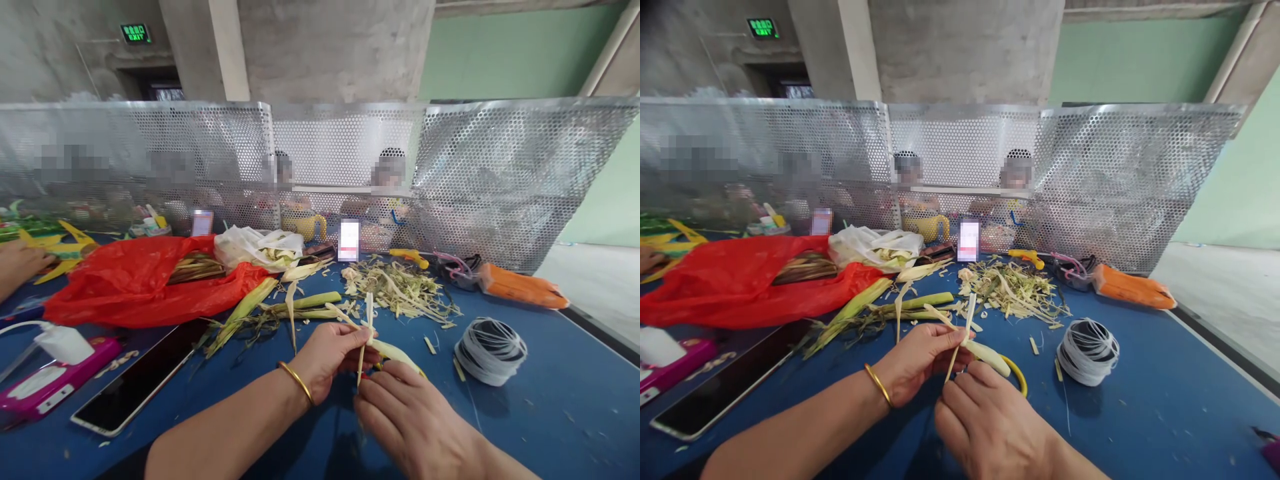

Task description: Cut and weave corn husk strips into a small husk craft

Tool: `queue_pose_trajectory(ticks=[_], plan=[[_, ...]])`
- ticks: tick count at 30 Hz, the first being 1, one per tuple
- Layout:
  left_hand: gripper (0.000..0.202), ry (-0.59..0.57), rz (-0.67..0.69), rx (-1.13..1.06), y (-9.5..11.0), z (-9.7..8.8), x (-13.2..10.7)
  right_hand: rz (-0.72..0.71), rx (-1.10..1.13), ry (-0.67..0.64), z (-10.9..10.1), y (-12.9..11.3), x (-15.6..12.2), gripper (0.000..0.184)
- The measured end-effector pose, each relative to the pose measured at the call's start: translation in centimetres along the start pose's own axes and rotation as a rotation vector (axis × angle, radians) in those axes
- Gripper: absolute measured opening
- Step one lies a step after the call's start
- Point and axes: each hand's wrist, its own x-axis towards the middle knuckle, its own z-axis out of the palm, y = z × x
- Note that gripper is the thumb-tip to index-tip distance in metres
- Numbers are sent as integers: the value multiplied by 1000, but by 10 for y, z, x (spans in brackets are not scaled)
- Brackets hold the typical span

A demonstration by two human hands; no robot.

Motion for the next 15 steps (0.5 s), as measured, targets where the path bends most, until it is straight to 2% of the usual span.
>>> queue_pose_trajectory(ticks=[3, 6, 8, 10, 12, 15], plan=[[22, 17, -8, 7, 1, 0, 0, 1, 27, 5, 0, -1, 0, 29], [20, 57, 4, 3, 4, 1, 3, 34, 3, 88, -1, 1, -2, 29], [20, 71, 25, 5, 6, 2, 6, 188, -68, 170, -1, 7, -5, 25], [19, 70, 41, 25, 11, 5, 10, 414, -152, 219, -2, 17, -8, 22], [17, 59, 52, 60, 17, 10, 17, 593, -186, 197, 0, 29, -11, 23], [13, 30, 83, 101, 27, 18, 29, 722, -60, 88, 7, 44, -17, 18]])
